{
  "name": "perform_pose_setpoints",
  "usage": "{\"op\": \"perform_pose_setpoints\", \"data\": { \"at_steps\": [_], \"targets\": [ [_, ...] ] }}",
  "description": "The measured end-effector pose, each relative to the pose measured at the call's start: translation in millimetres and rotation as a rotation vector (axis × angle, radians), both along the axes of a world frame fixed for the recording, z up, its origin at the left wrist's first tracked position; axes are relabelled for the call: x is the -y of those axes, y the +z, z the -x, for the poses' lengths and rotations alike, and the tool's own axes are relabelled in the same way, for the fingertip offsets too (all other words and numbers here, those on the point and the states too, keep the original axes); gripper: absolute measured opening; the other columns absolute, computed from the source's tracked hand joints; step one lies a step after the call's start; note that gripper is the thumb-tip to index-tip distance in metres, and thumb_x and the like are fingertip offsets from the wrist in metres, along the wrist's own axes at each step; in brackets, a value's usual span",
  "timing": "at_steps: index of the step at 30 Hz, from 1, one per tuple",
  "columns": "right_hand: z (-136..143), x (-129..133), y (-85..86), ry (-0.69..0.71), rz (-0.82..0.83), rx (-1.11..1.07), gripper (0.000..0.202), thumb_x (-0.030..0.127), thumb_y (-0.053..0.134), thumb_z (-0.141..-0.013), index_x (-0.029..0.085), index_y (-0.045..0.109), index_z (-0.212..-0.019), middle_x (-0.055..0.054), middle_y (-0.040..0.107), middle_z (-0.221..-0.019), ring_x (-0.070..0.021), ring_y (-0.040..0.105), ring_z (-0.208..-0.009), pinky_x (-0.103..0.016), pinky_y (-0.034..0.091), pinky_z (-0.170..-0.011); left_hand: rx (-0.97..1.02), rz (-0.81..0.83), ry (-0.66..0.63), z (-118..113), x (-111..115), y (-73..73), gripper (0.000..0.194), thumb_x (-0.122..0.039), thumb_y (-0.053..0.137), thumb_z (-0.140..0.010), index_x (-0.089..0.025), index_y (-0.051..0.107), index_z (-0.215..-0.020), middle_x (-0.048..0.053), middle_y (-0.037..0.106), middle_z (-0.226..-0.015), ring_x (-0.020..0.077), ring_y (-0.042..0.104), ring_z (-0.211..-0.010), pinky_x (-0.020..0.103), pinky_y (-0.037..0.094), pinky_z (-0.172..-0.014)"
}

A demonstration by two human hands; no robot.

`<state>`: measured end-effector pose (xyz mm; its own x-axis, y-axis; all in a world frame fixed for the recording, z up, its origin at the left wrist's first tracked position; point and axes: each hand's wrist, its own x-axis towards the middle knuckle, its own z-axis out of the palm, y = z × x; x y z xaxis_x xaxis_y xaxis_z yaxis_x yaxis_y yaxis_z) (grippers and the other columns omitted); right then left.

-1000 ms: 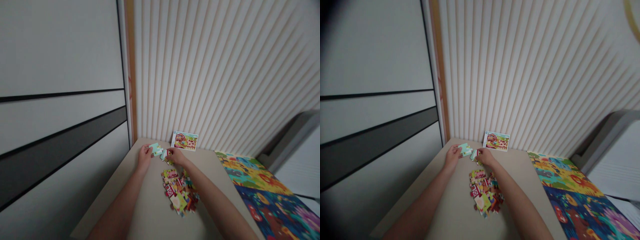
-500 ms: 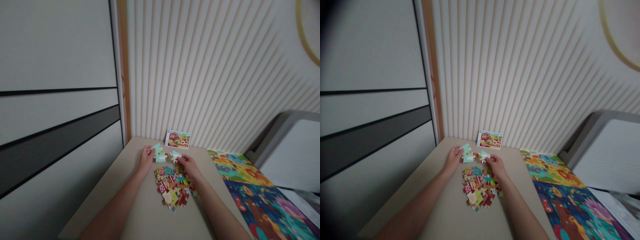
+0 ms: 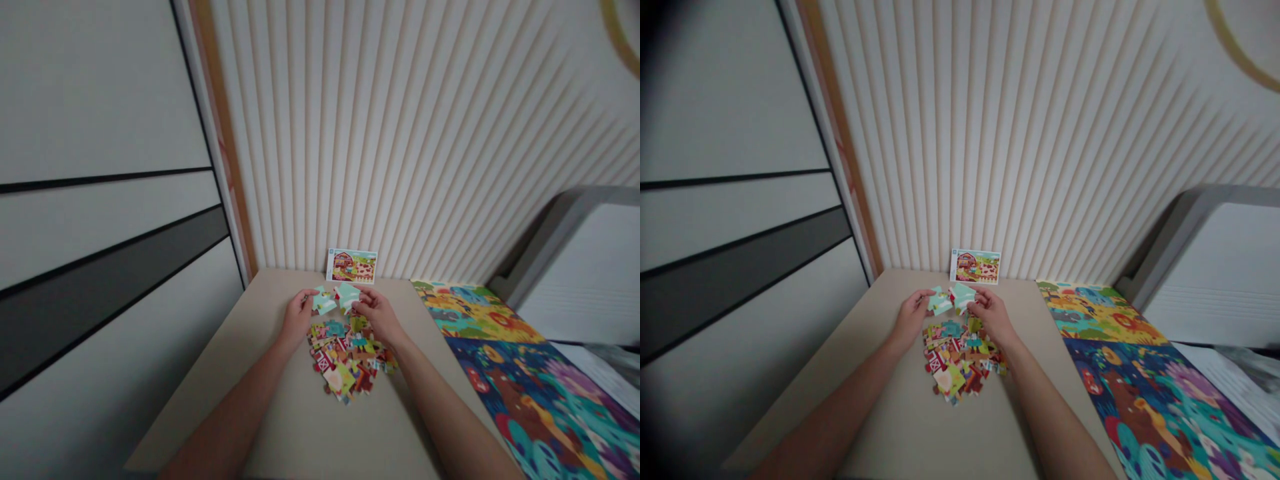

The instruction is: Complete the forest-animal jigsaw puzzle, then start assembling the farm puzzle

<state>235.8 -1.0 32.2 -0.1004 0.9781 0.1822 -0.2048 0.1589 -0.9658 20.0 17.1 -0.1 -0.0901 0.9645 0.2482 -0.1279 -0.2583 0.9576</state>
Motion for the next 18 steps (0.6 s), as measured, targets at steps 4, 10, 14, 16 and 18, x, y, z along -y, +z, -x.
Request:
{"op": "perform_pose_setpoints", "data": {
  "at_steps": [4,10,14,16,18],
  "targets": [
    [2,3,2.1,0.033,-0.013,0.009,0.052,0.032,0.084,-0.067,0.021,0.068,-0.115,0.000,0.072,-0.088,-0.0162,0.068,-0.077,-0.030,0.055,-0.074,0.038,0.001,-0.126,-9,12,11.3,0.040,-0.049,0.065,-0.086,-0.015,0.068,-0.108,0.008,0.072,-0.097,0.0202,0.070,-0.084,0.031,0.059,-0.075],
    [0,6,4.5,0.035,-0.016,0.051,0.051,0.033,0.084,-0.068,0.021,0.068,-0.115,0.000,0.070,-0.088,-0.0167,0.067,-0.076,-0.031,0.057,-0.072,0.071,0.032,-0.253,-20,26,20.0,0.045,-0.047,0.076,-0.079,-0.017,0.065,-0.112,0.004,0.071,-0.088,0.0172,0.068,-0.074,0.027,0.057,-0.066],
    [-1,9,8.7,0.022,-0.003,0.145,0.058,0.037,0.083,-0.069,0.021,0.068,-0.123,-0.001,0.071,-0.088,-0.0182,0.068,-0.076,-0.032,0.057,-0.072,0.034,0.095,-0.233,-21,25,15.2,0.043,-0.046,0.078,-0.076,-0.020,0.065,-0.108,0.001,0.069,-0.082,0.0154,0.065,-0.068,0.023,0.054,-0.058],
    [-1,9,9.1,0.014,0.003,0.162,0.060,0.037,0.083,-0.069,0.020,0.068,-0.125,-0.001,0.072,-0.086,-0.0187,0.069,-0.076,-0.033,0.057,-0.073,0.033,0.100,-0.223,-21,24,12.8,0.042,-0.047,0.077,-0.076,-0.020,0.065,-0.106,0.001,0.068,-0.080,0.0148,0.065,-0.065,0.023,0.053,-0.056],
    [-2,8,8.1,-0.003,0.015,0.179,0.057,0.038,0.082,-0.069,0.019,0.069,-0.122,-0.002,0.073,-0.086,-0.0192,0.069,-0.075,-0.033,0.056,-0.073,0.035,0.064,-0.220,-20,21,11.4,0.040,-0.046,0.076,-0.078,-0.019,0.065,-0.105,0.001,0.069,-0.080,0.0150,0.065,-0.066,0.024,0.054,-0.058]
  ]
}}
